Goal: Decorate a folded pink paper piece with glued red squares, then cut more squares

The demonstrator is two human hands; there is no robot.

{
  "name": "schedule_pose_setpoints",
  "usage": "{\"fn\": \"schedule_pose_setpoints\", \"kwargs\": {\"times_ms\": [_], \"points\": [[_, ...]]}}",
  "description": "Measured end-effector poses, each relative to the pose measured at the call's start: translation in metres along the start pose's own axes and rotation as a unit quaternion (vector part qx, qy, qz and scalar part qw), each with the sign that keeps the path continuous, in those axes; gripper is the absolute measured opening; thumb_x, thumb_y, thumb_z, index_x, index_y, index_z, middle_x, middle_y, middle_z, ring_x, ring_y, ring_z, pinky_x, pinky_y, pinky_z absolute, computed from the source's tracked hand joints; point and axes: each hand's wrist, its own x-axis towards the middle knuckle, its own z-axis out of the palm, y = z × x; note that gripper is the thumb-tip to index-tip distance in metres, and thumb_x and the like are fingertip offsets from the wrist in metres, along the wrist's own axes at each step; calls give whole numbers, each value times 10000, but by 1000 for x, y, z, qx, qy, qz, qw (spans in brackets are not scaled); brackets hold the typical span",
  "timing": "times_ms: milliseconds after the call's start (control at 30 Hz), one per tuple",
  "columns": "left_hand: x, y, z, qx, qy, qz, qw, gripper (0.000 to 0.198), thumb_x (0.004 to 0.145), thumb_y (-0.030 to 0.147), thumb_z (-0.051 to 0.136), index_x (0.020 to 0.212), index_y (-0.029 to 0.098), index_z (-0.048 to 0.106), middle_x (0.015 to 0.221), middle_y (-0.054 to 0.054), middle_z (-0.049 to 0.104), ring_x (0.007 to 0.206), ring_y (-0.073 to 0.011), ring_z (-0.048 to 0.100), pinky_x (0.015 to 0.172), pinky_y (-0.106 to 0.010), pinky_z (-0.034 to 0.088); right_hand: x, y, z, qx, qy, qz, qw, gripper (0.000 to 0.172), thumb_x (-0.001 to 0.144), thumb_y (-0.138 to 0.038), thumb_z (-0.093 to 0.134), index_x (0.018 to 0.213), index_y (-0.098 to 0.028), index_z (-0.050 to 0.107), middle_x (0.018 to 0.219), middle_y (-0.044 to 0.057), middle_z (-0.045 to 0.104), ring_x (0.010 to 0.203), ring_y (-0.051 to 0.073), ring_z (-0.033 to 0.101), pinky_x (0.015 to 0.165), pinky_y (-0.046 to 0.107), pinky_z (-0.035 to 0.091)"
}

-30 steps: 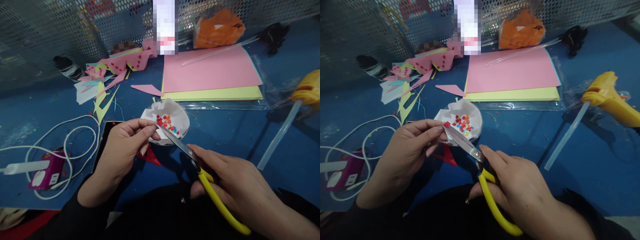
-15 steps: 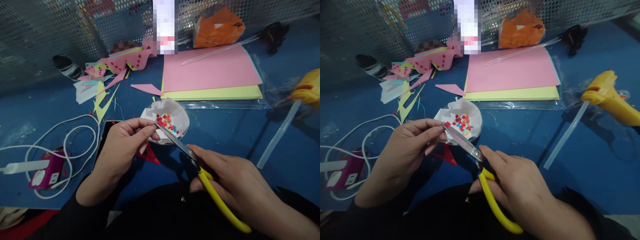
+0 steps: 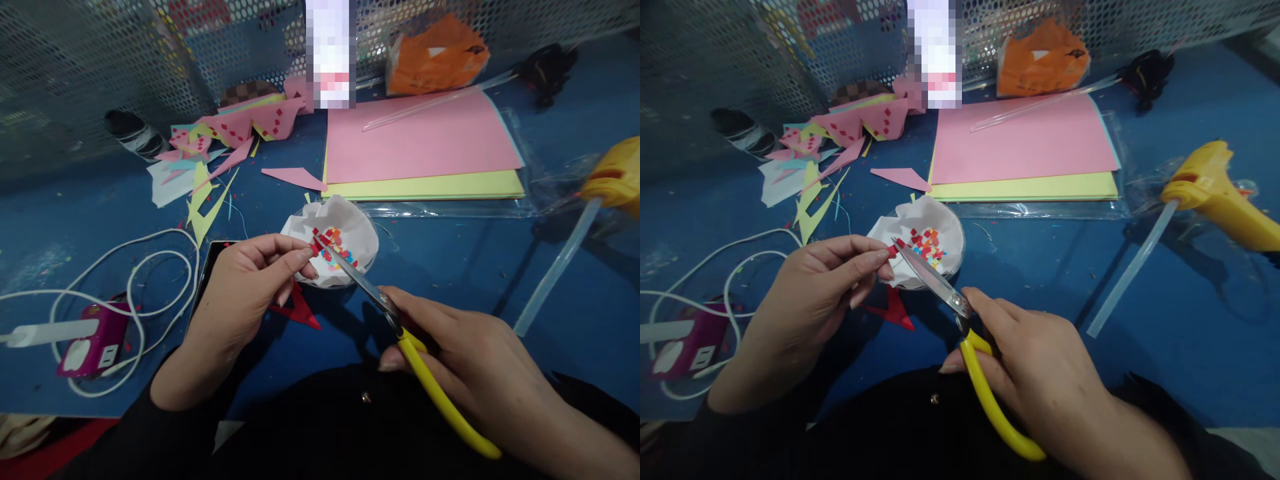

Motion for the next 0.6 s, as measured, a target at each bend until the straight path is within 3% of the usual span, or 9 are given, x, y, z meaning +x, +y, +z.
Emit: {"fn": "schedule_pose_setpoints", "kwargs": {"times_ms": [600], "points": [[0, 1, 2, 13, 2, -1, 1000, 66, 769, 231, 787, 744, 171, 773, 613, -9, 709, 371, -31, 403, 374, -173, 259, -2, 0, 0, 12, -15, 10, 1000, 333, 987, -420, 526, 1222, -202, 616, 887, 30, 801, 645, 208, 774, 503, 266, 581]]}}
